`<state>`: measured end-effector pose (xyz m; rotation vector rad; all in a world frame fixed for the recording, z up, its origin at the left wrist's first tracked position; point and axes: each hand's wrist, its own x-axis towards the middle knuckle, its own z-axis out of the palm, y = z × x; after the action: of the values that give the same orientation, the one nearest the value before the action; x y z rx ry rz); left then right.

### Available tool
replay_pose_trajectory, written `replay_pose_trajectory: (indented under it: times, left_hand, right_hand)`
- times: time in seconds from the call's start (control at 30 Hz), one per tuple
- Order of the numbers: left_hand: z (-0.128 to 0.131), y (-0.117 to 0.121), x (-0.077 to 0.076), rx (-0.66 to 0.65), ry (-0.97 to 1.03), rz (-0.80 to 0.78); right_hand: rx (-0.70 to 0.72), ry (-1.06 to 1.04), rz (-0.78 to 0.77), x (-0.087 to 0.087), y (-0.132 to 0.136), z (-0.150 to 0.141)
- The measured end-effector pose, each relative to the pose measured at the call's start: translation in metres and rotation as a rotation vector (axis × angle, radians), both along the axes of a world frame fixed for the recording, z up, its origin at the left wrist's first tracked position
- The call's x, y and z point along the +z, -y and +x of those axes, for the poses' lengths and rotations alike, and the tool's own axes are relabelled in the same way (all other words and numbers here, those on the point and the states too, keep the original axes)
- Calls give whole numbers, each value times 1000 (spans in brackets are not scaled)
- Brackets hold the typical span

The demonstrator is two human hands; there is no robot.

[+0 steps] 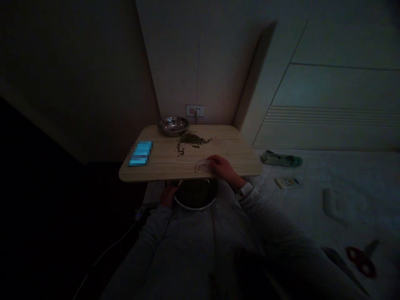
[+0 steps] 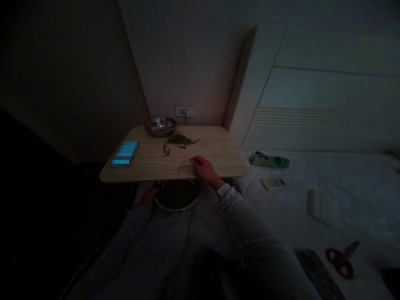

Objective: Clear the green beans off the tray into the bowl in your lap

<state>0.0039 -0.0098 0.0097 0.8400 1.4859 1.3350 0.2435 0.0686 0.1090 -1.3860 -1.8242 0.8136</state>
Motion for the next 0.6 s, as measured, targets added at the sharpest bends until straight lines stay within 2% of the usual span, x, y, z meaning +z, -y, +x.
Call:
replay_pose_trajectory:
  times: [0.17, 0.27, 0.47, 0.6]
  left_hand:
    - [-3, 1, 1, -66, -53, -1]
    - [-3, 0, 4, -46, -80, 0]
    - [0, 0, 9, -50, 42, -42]
    - [0, 1, 8, -15, 20, -26]
  right_hand:
    - [34, -47, 27, -6, -1, 2]
    - [33, -46, 35, -8, -2, 2]
    - [34, -27, 23, -5, 1, -1]
    - [32, -39, 12, -4, 3, -1]
